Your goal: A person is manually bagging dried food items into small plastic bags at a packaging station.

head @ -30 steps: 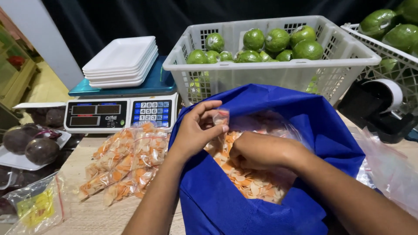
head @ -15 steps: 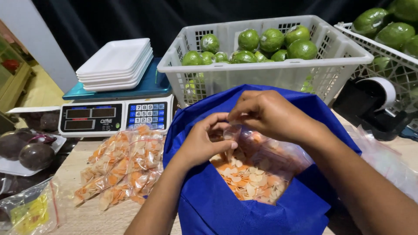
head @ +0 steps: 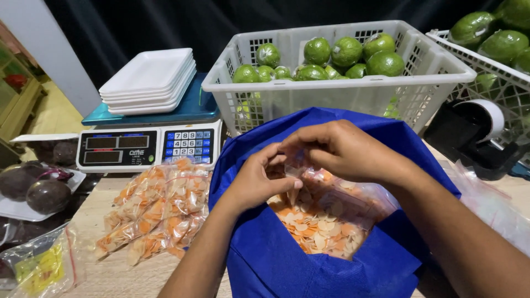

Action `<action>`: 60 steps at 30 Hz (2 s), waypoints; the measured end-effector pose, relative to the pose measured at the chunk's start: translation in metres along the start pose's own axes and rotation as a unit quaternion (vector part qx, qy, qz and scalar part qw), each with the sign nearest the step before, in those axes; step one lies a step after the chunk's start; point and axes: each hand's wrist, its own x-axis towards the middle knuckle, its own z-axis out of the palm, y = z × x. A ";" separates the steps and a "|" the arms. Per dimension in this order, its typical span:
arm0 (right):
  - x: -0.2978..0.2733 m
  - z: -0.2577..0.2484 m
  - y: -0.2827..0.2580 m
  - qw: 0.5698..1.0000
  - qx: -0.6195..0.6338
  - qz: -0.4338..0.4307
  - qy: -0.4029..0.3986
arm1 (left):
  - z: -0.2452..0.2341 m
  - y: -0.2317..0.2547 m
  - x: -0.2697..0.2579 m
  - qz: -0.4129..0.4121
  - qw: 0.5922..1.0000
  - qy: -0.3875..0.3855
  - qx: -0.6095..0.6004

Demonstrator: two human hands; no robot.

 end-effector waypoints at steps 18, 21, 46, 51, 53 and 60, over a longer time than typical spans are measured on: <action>-0.006 -0.013 0.011 0.995 0.017 -0.033 0.089 | -0.019 0.015 -0.007 0.047 0.998 0.034 -0.012; -0.005 -0.015 0.011 0.995 0.033 -0.005 0.090 | -0.032 0.034 -0.013 0.047 0.997 0.048 -0.035; 0.017 -0.002 0.102 0.990 0.038 0.031 0.131 | -0.170 0.073 -0.104 -0.320 0.833 0.334 0.304; 0.015 -0.002 0.097 0.990 0.035 0.028 0.137 | -0.157 0.087 -0.102 -0.379 0.818 0.309 0.302; 0.014 -0.001 0.092 0.990 0.026 0.034 0.134 | -0.154 0.090 -0.103 -0.393 0.813 0.312 0.296; 0.013 0.000 0.087 0.990 0.036 0.052 0.124 | -0.160 0.084 -0.104 -0.368 0.820 0.321 0.299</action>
